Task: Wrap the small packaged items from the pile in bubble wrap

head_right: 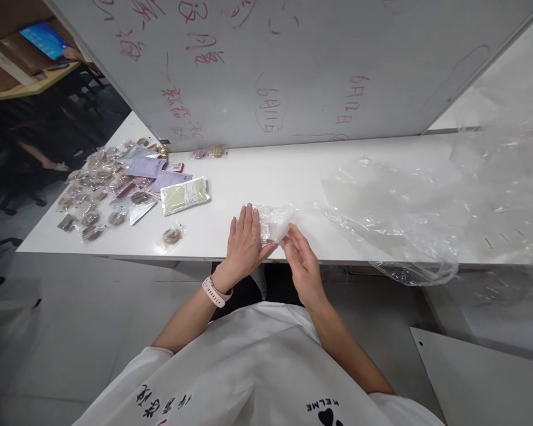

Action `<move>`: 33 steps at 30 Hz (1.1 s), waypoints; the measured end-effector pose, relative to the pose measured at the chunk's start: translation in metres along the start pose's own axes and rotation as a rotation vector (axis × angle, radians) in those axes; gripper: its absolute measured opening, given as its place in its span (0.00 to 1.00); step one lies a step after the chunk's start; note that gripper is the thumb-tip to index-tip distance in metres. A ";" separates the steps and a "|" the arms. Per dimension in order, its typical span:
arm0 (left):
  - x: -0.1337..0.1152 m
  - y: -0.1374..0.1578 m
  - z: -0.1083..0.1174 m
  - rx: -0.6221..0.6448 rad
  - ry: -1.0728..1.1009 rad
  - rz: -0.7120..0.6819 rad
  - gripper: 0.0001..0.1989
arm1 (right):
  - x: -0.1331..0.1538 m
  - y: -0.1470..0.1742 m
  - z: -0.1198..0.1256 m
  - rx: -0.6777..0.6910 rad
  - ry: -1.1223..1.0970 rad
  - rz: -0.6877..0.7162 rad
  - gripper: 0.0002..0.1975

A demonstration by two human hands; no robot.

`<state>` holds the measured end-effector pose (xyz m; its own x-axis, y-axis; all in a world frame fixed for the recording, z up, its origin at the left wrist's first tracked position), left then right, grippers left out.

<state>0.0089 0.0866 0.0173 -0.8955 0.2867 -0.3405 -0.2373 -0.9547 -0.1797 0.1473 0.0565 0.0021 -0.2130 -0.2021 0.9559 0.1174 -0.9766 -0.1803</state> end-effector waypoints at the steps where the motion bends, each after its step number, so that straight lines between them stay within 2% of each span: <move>1: 0.001 0.000 -0.001 -0.002 0.028 -0.008 0.43 | 0.003 -0.001 -0.008 0.021 -0.061 0.004 0.27; 3: 0.002 0.001 -0.002 -0.008 0.082 -0.038 0.42 | 0.009 -0.004 -0.021 0.059 -0.068 0.026 0.29; 5: 0.003 0.002 -0.001 -0.021 0.124 -0.078 0.41 | 0.015 -0.008 -0.028 0.078 0.028 0.065 0.28; 10: 0.004 0.005 0.003 -0.039 0.228 -0.148 0.42 | 0.023 -0.018 -0.029 0.083 0.227 0.172 0.19; 14: 0.007 0.006 0.005 -0.022 0.262 -0.137 0.43 | 0.019 -0.027 -0.018 -0.084 0.191 0.147 0.15; 19: 0.005 0.006 0.002 -0.006 0.090 -0.127 0.38 | 0.009 -0.029 -0.003 -0.301 0.194 0.085 0.22; 23: 0.002 0.004 0.001 -0.010 0.040 -0.117 0.42 | -0.007 -0.026 0.000 -0.354 0.091 -0.026 0.14; 25: 0.002 0.003 0.001 -0.019 0.064 -0.130 0.42 | -0.007 -0.025 -0.005 -0.347 0.053 -0.022 0.13; 27: 0.002 0.004 -0.001 -0.026 0.100 -0.147 0.39 | 0.003 -0.026 -0.015 -0.318 0.093 0.056 0.10; 30: 0.003 0.006 -0.002 -0.048 0.145 -0.168 0.35 | 0.026 -0.029 -0.029 -0.271 0.277 0.246 0.07; 33: 0.004 0.008 0.002 -0.103 0.219 -0.157 0.39 | 0.037 -0.033 -0.040 -0.204 0.444 0.339 0.09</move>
<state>0.0023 0.0802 0.0164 -0.7453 0.4515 -0.4906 -0.3170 -0.8873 -0.3349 0.0965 0.0783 0.0338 -0.5863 -0.4740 0.6569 0.0707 -0.8378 -0.5414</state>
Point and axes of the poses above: each hand's wrist, its own y-axis away from the middle knuckle, its own z-axis out of the back of the hand, x = y × z, the point moved 9 cm from there along -y, towards the middle knuckle, and after that the axes turned 3 degrees about x, right-handed, at the moved point
